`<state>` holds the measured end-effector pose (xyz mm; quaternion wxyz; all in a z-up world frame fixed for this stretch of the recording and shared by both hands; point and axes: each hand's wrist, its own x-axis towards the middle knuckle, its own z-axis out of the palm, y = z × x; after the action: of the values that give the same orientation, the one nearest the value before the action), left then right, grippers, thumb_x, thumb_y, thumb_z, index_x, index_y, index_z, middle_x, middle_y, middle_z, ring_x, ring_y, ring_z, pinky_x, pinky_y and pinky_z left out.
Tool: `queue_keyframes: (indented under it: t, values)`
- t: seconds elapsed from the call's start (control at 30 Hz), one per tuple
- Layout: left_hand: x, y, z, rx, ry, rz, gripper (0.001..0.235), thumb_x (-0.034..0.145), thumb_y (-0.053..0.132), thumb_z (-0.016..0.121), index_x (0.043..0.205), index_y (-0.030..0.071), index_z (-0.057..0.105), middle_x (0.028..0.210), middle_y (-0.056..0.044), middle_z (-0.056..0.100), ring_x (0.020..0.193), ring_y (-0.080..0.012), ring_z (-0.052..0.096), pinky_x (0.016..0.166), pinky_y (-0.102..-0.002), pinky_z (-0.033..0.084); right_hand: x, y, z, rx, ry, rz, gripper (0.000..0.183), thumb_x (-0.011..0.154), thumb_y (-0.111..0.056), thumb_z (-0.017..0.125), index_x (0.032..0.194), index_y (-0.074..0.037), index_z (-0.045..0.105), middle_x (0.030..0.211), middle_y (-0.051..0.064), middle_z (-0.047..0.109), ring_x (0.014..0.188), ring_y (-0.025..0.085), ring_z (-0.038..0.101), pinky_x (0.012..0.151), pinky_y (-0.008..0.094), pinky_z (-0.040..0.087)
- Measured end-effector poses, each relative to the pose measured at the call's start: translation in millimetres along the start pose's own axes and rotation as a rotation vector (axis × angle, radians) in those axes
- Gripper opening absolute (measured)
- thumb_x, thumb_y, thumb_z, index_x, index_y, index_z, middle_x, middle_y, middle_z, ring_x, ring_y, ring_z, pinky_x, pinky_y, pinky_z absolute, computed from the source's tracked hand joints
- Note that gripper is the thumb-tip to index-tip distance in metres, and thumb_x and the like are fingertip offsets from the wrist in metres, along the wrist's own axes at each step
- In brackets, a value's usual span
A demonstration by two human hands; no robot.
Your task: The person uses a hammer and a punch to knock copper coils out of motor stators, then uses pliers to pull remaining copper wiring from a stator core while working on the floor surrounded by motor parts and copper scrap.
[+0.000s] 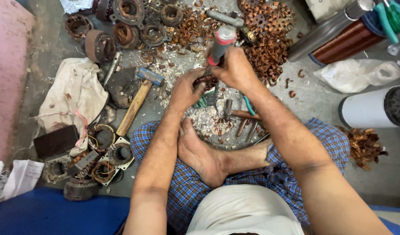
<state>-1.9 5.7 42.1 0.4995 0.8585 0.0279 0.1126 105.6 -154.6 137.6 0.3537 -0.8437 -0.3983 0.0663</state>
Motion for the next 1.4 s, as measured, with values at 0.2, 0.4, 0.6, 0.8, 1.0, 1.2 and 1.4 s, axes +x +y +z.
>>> queue_keyframes:
  t: [0.2, 0.4, 0.6, 0.8, 1.0, 1.2, 1.4]
  values:
    - [34, 20, -20, 0.376, -0.214, 0.005, 0.055, 0.1, 0.043, 0.063, 0.137, 0.003, 0.055, 0.073, -0.014, 0.071, 0.062, -0.0293, 0.07, 0.066, -0.044, 0.061, 2, 7, 8, -0.048, -0.032, 0.003, 0.033, 0.085, -0.004, 0.077, 0.115, 0.0, 0.063, 0.103, 0.019, 0.073, 0.092, 0.029, 0.075, 0.087, 0.042, 0.063]
    - [38, 21, -18, 0.4, -0.272, 0.079, 0.03, 0.1, 0.034, 0.063, 0.106, 0.004, 0.067, 0.075, -0.012, 0.071, 0.064, -0.0282, 0.072, 0.066, -0.043, 0.063, -3, -1, 5, -0.057, 0.013, -0.048, 0.042, 0.082, -0.007, 0.083, 0.118, -0.001, 0.061, 0.118, 0.019, 0.061, 0.111, 0.031, 0.066, 0.101, 0.045, 0.057]
    - [44, 15, -9, 0.482, -0.231, 0.069, 0.029, 0.098, 0.029, 0.07, 0.095, 0.0, 0.072, 0.086, -0.02, 0.074, 0.075, -0.0352, 0.074, 0.072, -0.049, 0.061, -20, 6, 5, -0.06, 0.11, -0.166, 0.044, 0.084, -0.001, 0.079, 0.124, 0.002, 0.059, 0.129, 0.02, 0.044, 0.123, 0.036, 0.055, 0.108, 0.043, 0.053]
    - [43, 17, -19, 0.373, -0.171, 0.108, 0.032, 0.097, 0.035, 0.072, 0.108, 0.006, 0.075, 0.09, -0.018, 0.076, 0.08, -0.0331, 0.074, 0.076, -0.049, 0.06, -115, 56, -6, -0.372, -0.321, 0.136, 0.022, 0.092, -0.01, 0.063, 0.112, -0.003, 0.067, 0.117, 0.021, 0.058, 0.094, 0.034, 0.064, 0.079, 0.045, 0.061]
    - [43, 23, -19, 0.385, -0.185, 0.066, 0.03, 0.095, 0.036, 0.071, 0.11, 0.011, 0.078, 0.089, -0.015, 0.077, 0.077, -0.0307, 0.075, 0.077, -0.047, 0.06, -182, 103, 10, -0.634, -0.497, 0.407, 0.036, 0.099, -0.011, 0.05, 0.135, -0.014, 0.054, 0.123, 0.023, 0.055, 0.102, 0.04, 0.066, 0.076, 0.054, 0.061]
    - [48, 8, -9, 0.362, -0.195, 0.034, 0.037, 0.093, 0.042, 0.066, 0.103, 0.008, 0.077, 0.087, -0.014, 0.078, 0.074, -0.0287, 0.077, 0.075, -0.044, 0.062, -184, 112, 1, -0.62, -0.563, 0.39, 0.048, 0.098, -0.004, 0.05, 0.146, -0.012, 0.05, 0.114, 0.026, 0.066, 0.083, 0.036, 0.074, 0.07, 0.05, 0.065]
    - [52, -13, -6, 0.699, -0.078, 0.376, 0.049, 0.099, 0.047, 0.066, 0.096, -0.001, 0.074, 0.081, -0.021, 0.074, 0.076, -0.0383, 0.071, 0.073, -0.053, 0.059, -158, 4, -106, -0.258, -0.231, 0.378, 0.051, 0.095, -0.012, 0.062, 0.146, -0.021, 0.057, 0.105, 0.014, 0.076, 0.075, 0.035, 0.073, 0.068, 0.05, 0.059]
